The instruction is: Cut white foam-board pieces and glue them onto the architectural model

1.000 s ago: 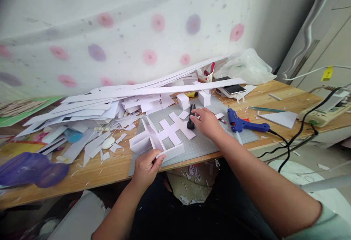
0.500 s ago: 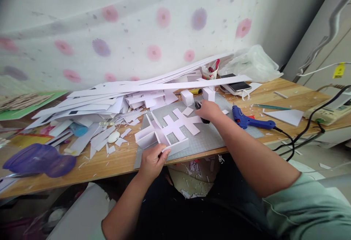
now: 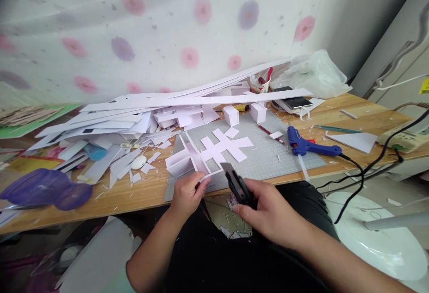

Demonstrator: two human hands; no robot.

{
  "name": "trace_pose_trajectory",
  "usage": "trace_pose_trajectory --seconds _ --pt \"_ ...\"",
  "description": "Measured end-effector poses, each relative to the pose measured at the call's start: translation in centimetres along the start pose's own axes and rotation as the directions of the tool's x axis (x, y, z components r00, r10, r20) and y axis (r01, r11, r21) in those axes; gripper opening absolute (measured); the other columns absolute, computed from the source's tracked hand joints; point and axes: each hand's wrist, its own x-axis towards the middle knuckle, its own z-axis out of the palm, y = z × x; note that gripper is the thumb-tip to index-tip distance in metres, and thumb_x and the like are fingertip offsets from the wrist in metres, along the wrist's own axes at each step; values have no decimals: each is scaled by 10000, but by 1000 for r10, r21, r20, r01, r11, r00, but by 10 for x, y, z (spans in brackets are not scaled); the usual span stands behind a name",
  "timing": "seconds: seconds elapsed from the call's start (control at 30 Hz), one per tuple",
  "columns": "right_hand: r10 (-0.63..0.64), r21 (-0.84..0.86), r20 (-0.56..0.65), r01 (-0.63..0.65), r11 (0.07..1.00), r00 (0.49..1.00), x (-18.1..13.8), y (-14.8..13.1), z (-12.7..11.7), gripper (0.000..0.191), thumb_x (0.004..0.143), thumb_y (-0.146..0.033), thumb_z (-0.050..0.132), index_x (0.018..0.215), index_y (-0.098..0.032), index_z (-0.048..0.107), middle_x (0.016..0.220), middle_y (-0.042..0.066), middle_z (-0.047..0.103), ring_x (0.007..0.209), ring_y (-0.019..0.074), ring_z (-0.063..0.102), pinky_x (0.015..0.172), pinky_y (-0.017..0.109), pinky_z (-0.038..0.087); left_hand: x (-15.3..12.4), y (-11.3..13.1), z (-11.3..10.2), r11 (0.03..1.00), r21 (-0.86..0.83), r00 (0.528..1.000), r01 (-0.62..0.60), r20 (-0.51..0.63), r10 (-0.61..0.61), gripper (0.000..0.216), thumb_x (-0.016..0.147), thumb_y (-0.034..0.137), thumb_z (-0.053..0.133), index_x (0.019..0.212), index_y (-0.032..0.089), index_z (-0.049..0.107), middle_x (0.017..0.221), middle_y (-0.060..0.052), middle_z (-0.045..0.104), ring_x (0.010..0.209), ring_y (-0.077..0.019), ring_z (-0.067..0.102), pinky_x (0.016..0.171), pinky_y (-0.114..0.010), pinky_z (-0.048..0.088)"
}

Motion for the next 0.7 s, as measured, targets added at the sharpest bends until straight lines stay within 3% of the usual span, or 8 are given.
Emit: trace_pose_trajectory --seconds 0.13,0.3,0.47,0.7 --pt "17 -243 45 -5 970 999 -3 0 12 212 845 -362 566 952 -189 628 859 66 719 776 233 669 702 318 510 0 1 0 1000 2 1000 11 0 -11 227 923 250 495 744 158 600 525 28 546 465 -93 492 492 -199 340" --pt "-39 -291 71 58 955 997 -4 -4 14 400 926 -344 461 1298 -202 506 1210 116 665 1103 250 630 916 347 474 -1 1 0 1000 7 1000 18 4 -18 217 921 250 501 756 160 611 544 23 571 479 -96 512 505 -198 356" --pt "7 -362 138 44 931 990 -2 -12 14 346 960 -369 371 1176 -182 566 1075 117 705 981 265 673 829 353 493 -1 0 1 1000 4 1000 15 9 -15 233 928 259 484 760 163 615 554 19 580 488 -97 518 513 -199 369" --pt "89 -455 143 -14 890 986 3 -15 16 353 976 -397 292 970 -172 564 860 118 700 798 258 673 710 333 466 -1 1 0 1000 4 1000 18 5 -18 242 924 256 487 733 165 604 525 26 557 465 -92 497 493 -203 343"
